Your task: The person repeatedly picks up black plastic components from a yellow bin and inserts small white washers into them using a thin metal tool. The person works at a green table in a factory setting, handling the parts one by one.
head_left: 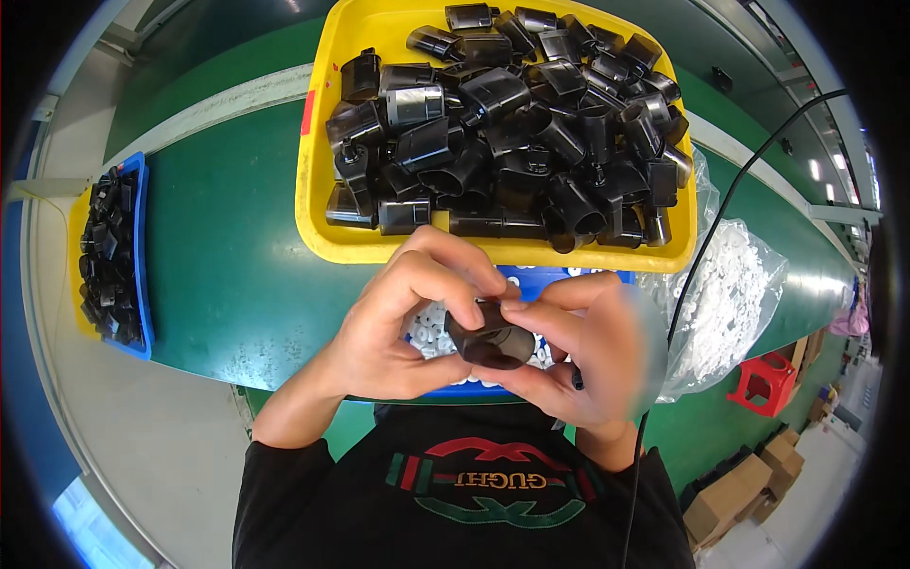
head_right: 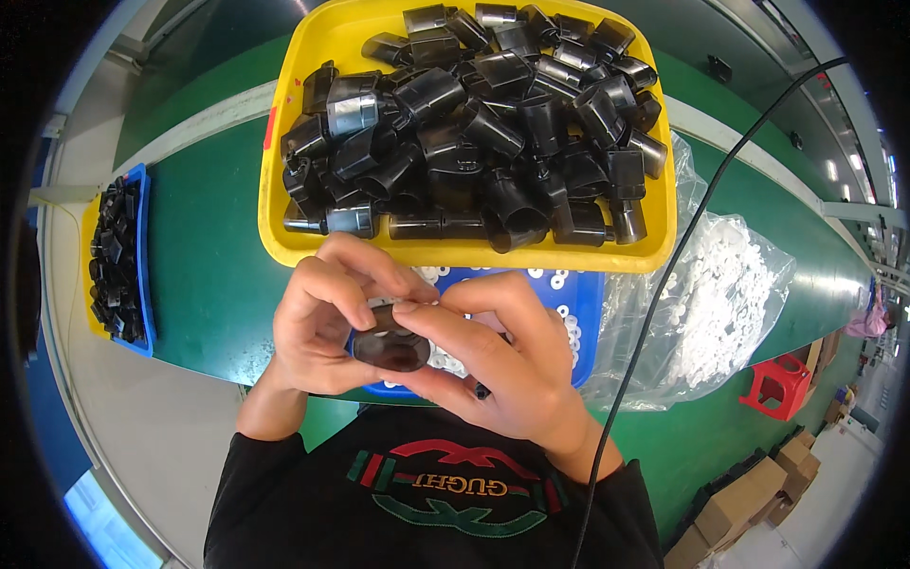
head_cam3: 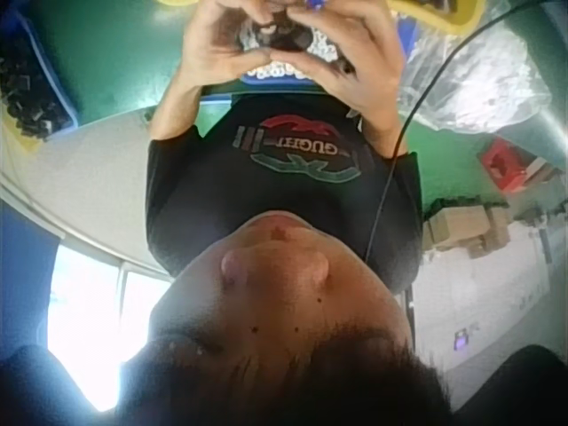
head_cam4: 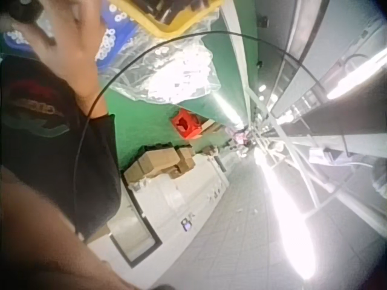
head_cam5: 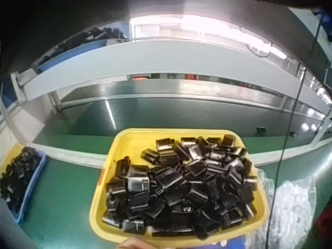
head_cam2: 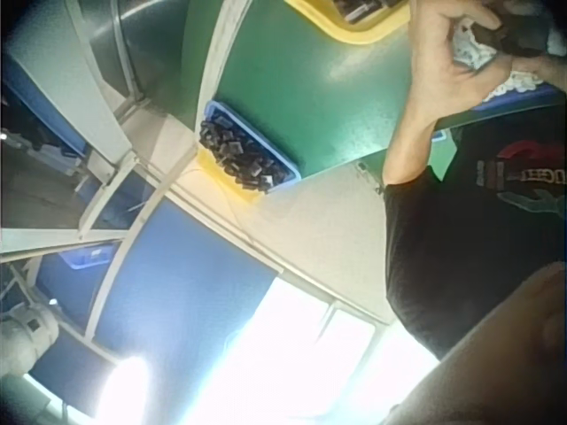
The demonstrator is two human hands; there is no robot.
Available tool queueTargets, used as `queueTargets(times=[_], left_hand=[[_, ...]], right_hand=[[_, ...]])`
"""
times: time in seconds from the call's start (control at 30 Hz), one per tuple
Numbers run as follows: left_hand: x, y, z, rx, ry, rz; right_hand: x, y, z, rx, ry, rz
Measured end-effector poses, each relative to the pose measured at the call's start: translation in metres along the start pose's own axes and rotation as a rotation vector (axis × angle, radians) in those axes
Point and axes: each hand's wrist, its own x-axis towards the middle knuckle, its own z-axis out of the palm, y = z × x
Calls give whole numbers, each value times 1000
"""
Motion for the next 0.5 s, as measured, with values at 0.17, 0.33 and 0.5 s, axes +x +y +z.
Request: queueTargets(times=[0.17,0.33,0.5], left_hand=[[-2,6,-9,-150,185,95],[-5,2,-11,-103,264,119],[-6,2,-9,-29,230,92]], right_hand=[[-8,-16,-14,141,151,50],[-13,6,-7,-12,17,120],[-11,10,-8,-12,33,55]])
